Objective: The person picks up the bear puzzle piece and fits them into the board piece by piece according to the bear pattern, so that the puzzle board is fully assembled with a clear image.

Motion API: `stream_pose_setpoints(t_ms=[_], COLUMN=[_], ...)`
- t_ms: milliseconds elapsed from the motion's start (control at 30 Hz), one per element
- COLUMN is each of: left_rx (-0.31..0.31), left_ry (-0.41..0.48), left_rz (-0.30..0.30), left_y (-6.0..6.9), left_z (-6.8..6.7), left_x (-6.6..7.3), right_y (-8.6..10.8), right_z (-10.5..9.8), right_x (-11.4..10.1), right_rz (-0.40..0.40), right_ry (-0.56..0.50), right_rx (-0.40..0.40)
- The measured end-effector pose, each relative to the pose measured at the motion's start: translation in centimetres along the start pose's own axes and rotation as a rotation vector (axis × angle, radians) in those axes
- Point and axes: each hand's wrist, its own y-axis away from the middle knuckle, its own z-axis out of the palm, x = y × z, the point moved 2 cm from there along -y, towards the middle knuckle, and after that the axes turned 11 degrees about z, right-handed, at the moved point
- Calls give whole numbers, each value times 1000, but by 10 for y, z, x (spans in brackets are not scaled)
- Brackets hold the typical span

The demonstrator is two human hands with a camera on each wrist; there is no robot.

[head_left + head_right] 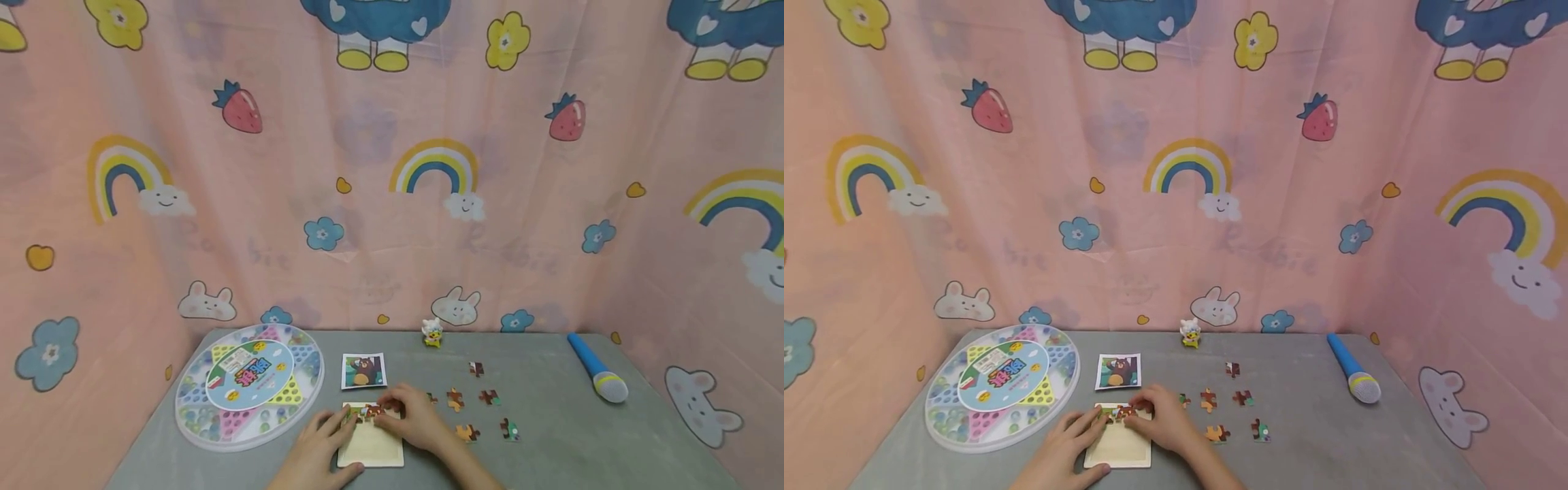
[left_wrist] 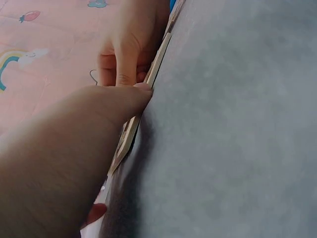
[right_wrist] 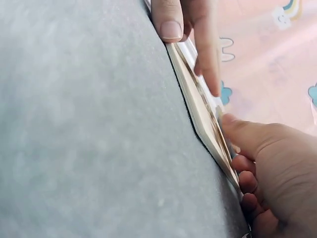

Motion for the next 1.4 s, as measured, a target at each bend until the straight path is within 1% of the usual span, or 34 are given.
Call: stream_pose_setpoints(t_ms=[100, 200, 300, 367, 467, 633, 733, 900, 1167, 1400], left_rx=[-2, -37, -72, -83, -102, -130, -145, -158, -127, -123], left_ry=[-14, -17, -1, -6, -42, -114, -140, -134, -116, -102], left_rz=[46, 92, 111, 119, 110, 62, 44, 32, 19, 6], left_y=[-2, -4, -6, -8, -11, -17, -19, -21, -16, -15], left_z=[-3, -4, -2, 0, 2, 0, -1, 0, 0, 2], left_x=[3, 6, 7, 7, 10, 21, 23, 20, 20, 20], right_y=[0, 1, 2, 2, 4, 7, 6, 4, 4, 4], right_z=[1, 2, 3, 2, 2, 2, 2, 3, 5, 5], right_x=[2, 3, 4, 5, 5, 5, 4, 5, 2, 2], right_rz=[-21, -33, -43, -43, -38, -19, -14, -6, -30, -11], right_ry=[12, 14, 28, 30, 31, 22, 21, 31, 40, 48], right_rx=[1, 1, 2, 5, 6, -6, -6, -8, -18, -28])
